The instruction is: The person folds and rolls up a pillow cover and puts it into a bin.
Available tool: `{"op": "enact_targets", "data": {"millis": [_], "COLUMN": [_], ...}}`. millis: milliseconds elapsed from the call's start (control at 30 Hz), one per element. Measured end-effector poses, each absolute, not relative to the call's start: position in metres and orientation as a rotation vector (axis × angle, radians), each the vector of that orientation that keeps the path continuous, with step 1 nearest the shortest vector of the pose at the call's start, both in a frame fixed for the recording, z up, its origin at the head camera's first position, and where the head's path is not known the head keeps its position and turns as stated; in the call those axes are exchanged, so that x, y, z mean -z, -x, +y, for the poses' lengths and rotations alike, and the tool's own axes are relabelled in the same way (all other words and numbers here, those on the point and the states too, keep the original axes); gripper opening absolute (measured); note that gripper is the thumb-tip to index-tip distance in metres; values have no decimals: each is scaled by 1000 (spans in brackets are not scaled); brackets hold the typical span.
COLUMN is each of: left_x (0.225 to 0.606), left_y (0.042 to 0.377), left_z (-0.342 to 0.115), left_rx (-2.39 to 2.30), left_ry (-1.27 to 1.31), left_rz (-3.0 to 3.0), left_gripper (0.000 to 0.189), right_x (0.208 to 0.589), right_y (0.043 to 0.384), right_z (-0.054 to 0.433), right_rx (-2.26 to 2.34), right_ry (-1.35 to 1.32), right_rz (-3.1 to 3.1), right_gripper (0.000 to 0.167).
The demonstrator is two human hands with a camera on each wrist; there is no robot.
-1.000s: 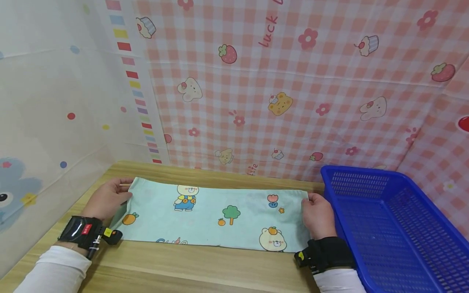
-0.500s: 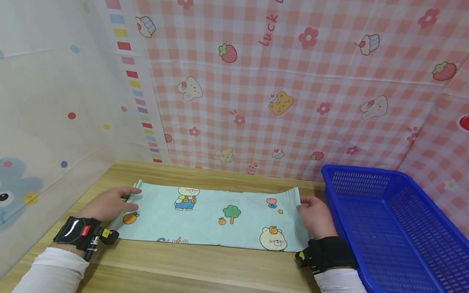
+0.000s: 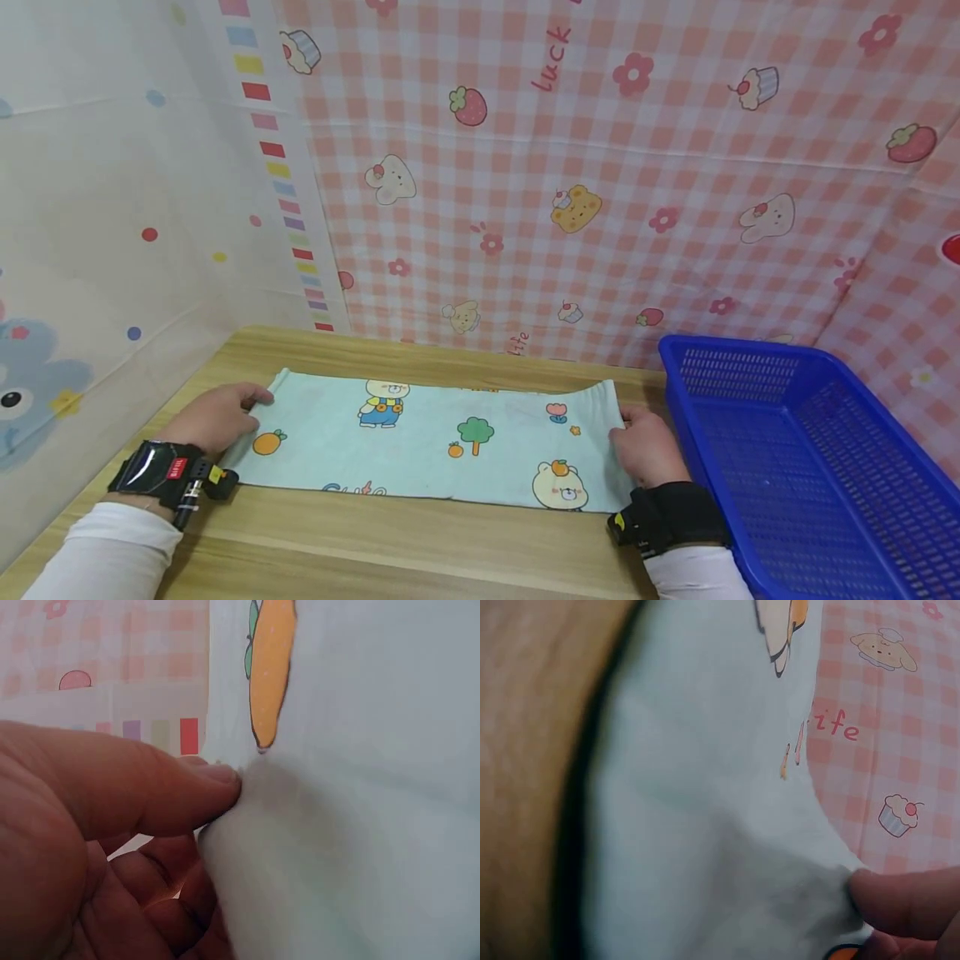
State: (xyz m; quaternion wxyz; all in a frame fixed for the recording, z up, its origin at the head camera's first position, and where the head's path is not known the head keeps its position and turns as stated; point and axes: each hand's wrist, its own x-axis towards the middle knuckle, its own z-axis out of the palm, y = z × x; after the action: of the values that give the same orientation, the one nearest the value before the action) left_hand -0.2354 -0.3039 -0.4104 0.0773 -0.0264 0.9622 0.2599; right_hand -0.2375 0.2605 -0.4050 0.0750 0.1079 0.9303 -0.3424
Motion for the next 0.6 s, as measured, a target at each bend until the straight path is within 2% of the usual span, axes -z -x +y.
{"op": "enact_targets", "data": {"millis": [267, 600], "left_x": [410, 406], "left_y": [235, 234], "left_z": [-308, -313], "left_rx": [-781, -805], "left_ry": [134, 174], "left_rz": [2903, 2897], "left_gripper": [45, 43], "right_x": [404, 407], "right_y": [238, 234], "right_z": [260, 263], "right_rx": [1022, 932], "right_ry": [-391, -244], "right_rz": [2763, 2858], "right_gripper": [51, 49]}}
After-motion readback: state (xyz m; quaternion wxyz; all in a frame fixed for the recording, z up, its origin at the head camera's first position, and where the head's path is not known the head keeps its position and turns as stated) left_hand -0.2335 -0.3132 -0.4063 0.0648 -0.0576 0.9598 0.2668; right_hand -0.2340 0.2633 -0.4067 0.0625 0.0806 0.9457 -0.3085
